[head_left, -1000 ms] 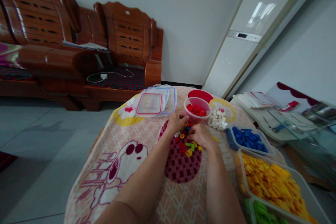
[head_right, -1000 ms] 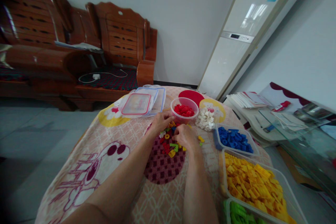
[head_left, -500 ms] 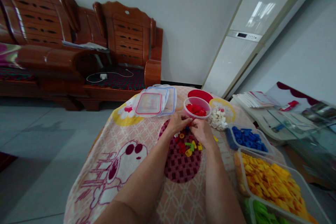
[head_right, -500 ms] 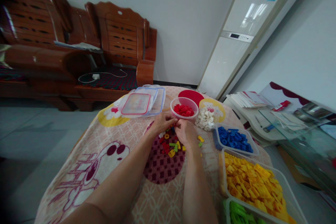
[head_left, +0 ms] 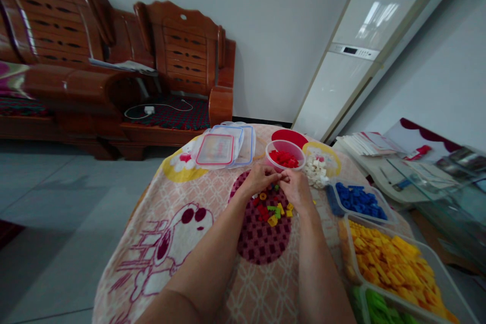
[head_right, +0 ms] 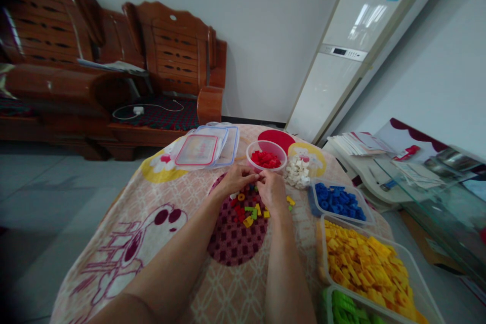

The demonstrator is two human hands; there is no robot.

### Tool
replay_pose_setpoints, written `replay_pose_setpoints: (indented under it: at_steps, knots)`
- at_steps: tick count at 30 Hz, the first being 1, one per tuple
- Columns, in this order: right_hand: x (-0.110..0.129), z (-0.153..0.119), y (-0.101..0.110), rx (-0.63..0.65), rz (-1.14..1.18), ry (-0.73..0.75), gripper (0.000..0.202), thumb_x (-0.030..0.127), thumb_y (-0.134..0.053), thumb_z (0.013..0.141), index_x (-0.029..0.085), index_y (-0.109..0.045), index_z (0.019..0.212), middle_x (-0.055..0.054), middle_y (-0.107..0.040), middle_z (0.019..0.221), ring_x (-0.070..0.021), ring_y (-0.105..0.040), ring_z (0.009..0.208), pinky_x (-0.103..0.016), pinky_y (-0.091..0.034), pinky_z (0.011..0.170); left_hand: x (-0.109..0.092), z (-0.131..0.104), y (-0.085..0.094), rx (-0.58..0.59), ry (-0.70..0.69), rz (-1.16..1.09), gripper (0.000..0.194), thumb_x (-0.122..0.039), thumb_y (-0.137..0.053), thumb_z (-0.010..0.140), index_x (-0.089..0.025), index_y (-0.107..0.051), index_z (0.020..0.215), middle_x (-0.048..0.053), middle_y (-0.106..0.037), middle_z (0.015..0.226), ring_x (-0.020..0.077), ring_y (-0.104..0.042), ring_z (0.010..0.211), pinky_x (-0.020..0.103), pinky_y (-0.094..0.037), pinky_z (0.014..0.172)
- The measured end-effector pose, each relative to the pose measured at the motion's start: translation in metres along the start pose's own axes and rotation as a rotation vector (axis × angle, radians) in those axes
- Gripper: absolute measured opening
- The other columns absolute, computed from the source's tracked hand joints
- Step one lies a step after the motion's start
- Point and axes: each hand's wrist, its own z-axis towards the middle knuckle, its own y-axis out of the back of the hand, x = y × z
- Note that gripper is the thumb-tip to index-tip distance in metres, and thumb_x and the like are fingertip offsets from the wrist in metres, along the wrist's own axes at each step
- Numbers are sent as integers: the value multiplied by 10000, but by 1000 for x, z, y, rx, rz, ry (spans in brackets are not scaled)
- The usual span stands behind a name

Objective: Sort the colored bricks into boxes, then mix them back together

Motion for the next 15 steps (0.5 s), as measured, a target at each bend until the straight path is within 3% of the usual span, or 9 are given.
replay_pose_setpoints:
  at_steps: [15]
  knots:
    - [1, 0, 0, 16, -212, -24, 197, 264, -571, 824, 177, -730, 748, -73, -726, 704, -163, -625, 649, -246, -340, 593, 2, 2, -1, -40, -64, 61, 431, -518, -628, 774, -121, -634, 606, -33, -543, 461, 66, -464, 438, 175, -334, 471]
